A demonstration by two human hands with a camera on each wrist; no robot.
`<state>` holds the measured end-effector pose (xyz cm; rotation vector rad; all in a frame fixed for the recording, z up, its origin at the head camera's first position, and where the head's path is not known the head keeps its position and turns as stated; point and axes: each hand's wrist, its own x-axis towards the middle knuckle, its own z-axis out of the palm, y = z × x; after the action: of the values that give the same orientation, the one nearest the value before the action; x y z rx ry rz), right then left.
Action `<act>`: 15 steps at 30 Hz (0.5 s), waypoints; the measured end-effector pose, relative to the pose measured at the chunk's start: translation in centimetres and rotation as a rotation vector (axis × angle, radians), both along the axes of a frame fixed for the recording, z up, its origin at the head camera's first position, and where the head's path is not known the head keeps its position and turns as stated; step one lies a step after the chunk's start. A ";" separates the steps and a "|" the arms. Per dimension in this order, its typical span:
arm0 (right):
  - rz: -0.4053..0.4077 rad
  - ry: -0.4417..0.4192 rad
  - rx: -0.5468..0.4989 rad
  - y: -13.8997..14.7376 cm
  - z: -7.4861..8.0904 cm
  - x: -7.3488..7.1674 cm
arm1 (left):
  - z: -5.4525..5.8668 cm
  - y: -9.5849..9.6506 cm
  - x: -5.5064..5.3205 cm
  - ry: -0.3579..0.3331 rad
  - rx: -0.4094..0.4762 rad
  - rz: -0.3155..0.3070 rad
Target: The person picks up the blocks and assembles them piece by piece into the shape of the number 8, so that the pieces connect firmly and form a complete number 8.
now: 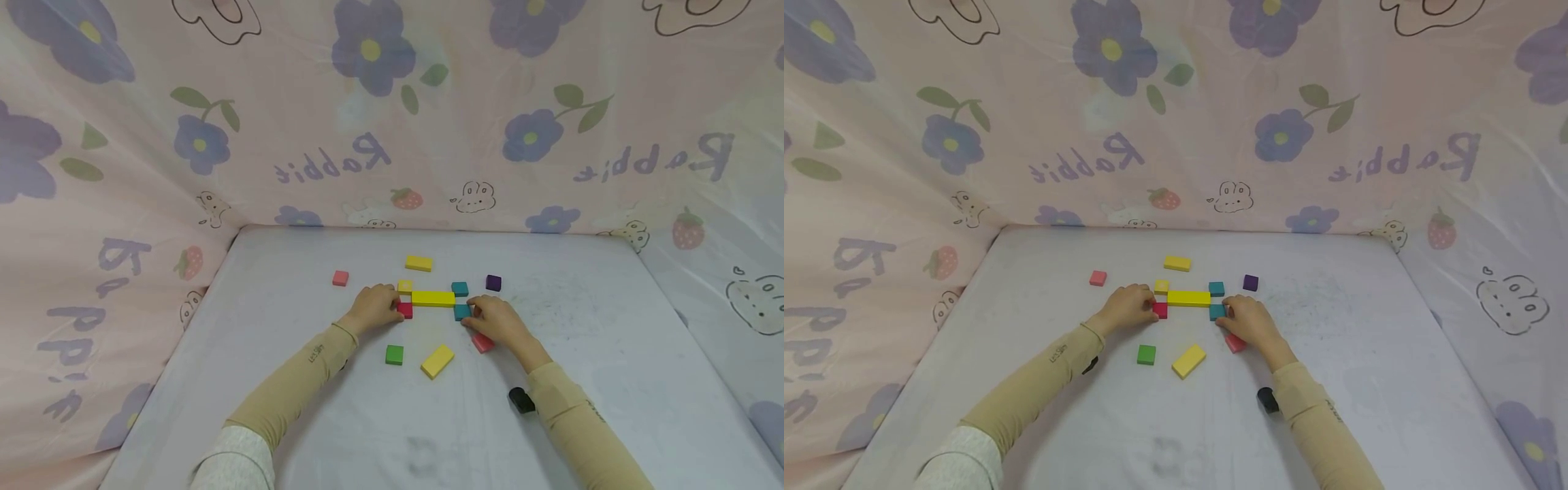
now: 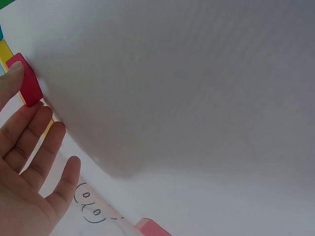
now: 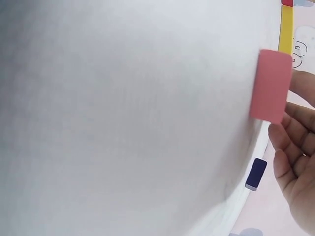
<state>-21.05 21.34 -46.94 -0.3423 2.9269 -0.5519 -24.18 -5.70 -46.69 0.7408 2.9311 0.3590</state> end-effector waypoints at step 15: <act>-0.001 -0.016 0.024 0.1 0.4 0.3 | 0.2 0.0 0.0 -0.012 0.009 -0.011</act>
<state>-20.78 21.46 -46.55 -0.3325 2.9161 -0.5171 -24.18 -5.71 -46.54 0.7526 2.9149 0.3748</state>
